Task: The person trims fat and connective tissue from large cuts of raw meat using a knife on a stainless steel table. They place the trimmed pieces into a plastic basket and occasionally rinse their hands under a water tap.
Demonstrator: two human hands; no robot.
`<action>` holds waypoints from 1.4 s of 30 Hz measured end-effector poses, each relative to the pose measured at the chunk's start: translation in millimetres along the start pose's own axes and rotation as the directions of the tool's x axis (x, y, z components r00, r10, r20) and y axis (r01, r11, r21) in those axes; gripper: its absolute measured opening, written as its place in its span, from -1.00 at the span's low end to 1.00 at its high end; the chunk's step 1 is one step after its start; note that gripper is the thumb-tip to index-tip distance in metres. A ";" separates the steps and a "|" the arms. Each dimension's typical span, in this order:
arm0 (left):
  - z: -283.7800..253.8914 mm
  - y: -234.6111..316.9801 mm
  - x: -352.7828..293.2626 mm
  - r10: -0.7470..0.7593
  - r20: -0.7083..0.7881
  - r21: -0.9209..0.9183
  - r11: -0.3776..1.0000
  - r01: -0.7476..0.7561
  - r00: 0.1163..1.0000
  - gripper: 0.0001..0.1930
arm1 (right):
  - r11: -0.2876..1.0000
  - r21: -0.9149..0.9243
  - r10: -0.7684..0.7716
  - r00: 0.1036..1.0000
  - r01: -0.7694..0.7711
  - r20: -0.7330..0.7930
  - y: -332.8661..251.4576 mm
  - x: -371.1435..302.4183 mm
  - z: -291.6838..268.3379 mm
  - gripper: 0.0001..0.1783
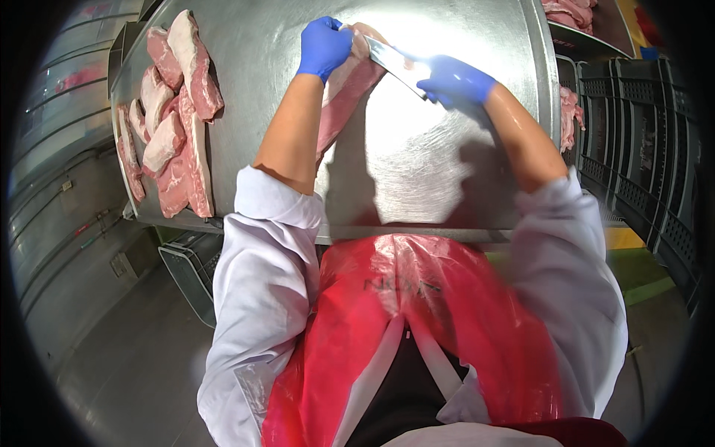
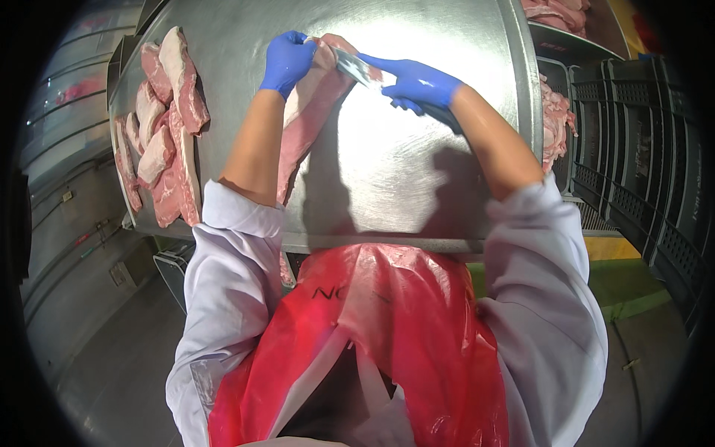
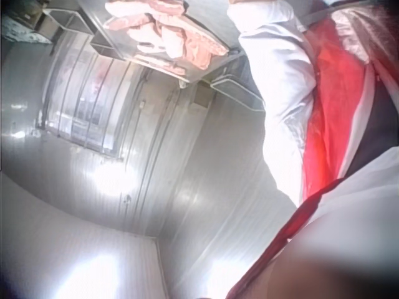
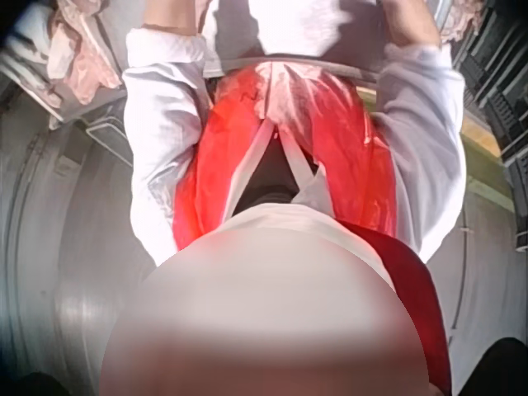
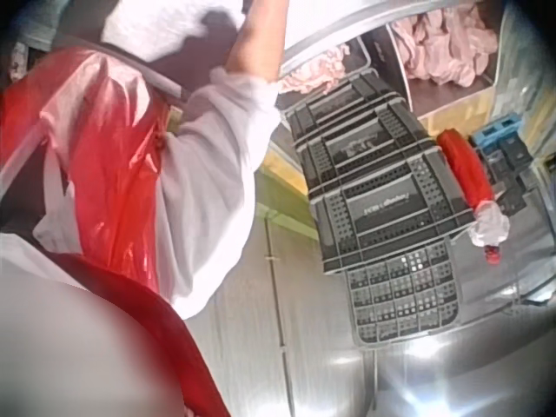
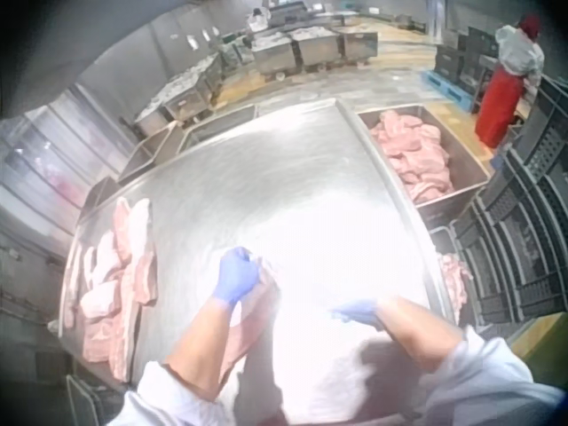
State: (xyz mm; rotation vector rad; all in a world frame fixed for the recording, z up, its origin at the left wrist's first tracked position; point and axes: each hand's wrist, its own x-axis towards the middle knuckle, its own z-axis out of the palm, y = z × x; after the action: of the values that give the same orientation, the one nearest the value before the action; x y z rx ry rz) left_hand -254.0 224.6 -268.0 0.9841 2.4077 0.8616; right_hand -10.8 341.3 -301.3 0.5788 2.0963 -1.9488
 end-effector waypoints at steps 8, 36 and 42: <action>1.0 10.3 36.7 0.081 0.211 0.303 0.942 -0.144 0.974 -0.70 | 0.966 0.241 -0.069 0.989 0.099 -0.133 -15.9 46.4 46.6 -0.16; -63.4 -3.5 56.0 0.114 0.329 -0.082 0.992 -0.091 0.937 -0.77 | 0.992 0.123 -0.014 0.995 0.026 -0.096 -4.3 -20.2 102.7 -0.20; -76.2 4.0 50.2 0.131 0.333 -0.182 0.981 -0.073 0.934 -0.80 | 0.999 0.002 -0.034 0.989 0.034 -0.147 -45.8 2.8 116.0 -0.20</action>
State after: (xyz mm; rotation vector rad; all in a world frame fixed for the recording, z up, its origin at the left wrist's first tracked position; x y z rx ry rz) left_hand -328.5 233.7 -216.0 1.1008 1.9721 0.8330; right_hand -44.9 224.9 -272.2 0.7123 2.2028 -1.9854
